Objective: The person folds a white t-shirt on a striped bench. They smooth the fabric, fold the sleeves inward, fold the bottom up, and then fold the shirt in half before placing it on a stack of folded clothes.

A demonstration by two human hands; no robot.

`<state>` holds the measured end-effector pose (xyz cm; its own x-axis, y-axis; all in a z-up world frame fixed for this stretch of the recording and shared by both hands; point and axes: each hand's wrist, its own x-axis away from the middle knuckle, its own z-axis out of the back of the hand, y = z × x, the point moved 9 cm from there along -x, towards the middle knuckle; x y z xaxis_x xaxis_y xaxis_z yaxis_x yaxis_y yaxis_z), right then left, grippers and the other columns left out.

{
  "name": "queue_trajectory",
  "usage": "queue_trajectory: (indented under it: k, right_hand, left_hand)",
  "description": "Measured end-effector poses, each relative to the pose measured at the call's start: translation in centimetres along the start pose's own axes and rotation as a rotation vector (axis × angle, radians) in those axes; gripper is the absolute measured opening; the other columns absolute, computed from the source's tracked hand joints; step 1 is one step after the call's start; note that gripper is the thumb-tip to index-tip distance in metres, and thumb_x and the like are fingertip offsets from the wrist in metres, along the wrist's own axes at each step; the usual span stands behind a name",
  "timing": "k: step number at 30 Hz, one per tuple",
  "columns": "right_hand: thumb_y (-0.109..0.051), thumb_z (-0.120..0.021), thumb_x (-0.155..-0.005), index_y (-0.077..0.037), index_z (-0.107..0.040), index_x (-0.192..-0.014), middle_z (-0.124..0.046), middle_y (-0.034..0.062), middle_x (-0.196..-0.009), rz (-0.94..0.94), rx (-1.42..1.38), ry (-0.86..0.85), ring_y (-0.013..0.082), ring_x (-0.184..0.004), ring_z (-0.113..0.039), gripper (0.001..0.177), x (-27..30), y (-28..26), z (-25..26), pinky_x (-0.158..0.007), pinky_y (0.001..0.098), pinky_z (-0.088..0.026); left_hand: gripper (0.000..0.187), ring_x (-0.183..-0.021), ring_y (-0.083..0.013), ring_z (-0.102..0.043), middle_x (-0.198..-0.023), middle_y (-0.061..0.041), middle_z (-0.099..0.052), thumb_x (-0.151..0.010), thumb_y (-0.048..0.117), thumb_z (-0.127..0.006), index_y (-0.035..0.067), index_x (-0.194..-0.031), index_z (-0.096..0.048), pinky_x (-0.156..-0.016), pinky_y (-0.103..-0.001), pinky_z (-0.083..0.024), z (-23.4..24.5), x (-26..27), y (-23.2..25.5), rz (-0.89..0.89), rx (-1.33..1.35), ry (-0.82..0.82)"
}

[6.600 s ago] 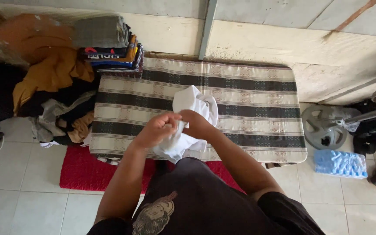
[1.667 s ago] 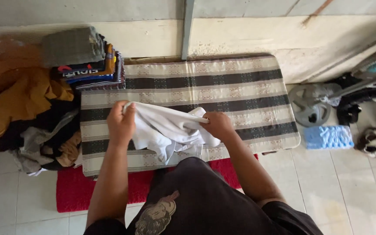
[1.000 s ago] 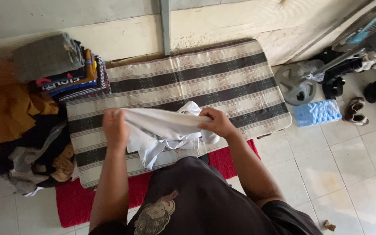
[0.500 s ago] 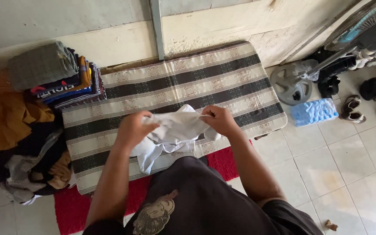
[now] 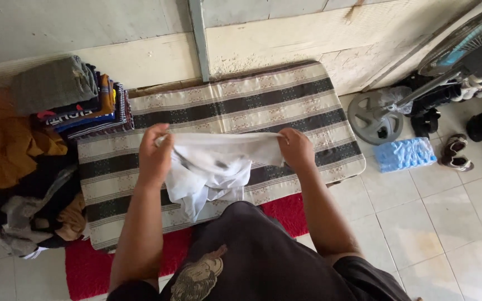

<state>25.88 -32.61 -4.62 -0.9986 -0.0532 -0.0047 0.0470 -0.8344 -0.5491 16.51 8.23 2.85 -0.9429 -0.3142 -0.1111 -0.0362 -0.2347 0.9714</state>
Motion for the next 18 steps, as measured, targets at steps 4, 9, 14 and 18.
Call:
queue_trajectory:
  k: [4,9,14,18]
  right_hand:
    - [-0.034,-0.058,-0.101,-0.017,-0.069,-0.121,-0.073,0.0169,-0.099,-0.143,-0.151,0.097,0.0419,-0.098,-0.070,0.029,0.6,-0.4,2.6,-0.089,0.0566,-0.052]
    - [-0.046,-0.047,-0.106,-0.018,-0.067,-0.109,-0.069,0.0121,-0.087,-0.248,-0.404,0.216,0.0362,-0.085,-0.070,0.035,-1.6,2.3,3.5,-0.075,0.0536,-0.055]
    - [-0.028,-0.044,-0.107,-0.010,-0.057,-0.105,-0.070,0.0117,-0.098,-0.216,-1.149,0.326,0.0216,-0.069,-0.068,0.022,-1.3,-2.6,7.9,-0.056,0.0355,-0.065]
    - [-0.021,-0.044,-0.110,-0.009,-0.050,-0.106,-0.071,0.0163,-0.122,0.089,-1.495,0.501,0.0300,-0.106,-0.071,0.014,-1.7,-5.5,12.2,-0.077,0.0482,-0.070]
  left_hand:
    - [0.083,-0.120,-0.0450,-0.063,-0.131,-0.025,-0.067,-0.078,0.056,-0.081,0.005,-0.140,-0.063,-0.102,-0.057,-0.050,-4.1,0.6,4.8,-0.014,-0.504,-0.309]
    - [0.036,-0.096,-0.0239,-0.075,-0.103,-0.001,-0.077,-0.087,0.036,-0.073,0.020,-0.120,-0.077,-0.091,-0.038,-0.058,-5.0,-1.1,1.4,-0.065,-0.891,-0.154]
    - [0.022,-0.092,-0.0323,-0.073,-0.094,-0.007,-0.075,-0.085,0.020,-0.072,0.012,-0.105,-0.077,-0.087,-0.044,-0.057,-4.7,-0.9,7.5,-0.288,-0.611,0.096]
    - [0.024,-0.090,-0.0335,-0.071,-0.092,-0.008,-0.071,-0.082,0.015,-0.072,0.012,-0.105,-0.076,-0.084,-0.044,-0.056,-4.9,-1.3,10.4,-0.422,-0.665,0.202]
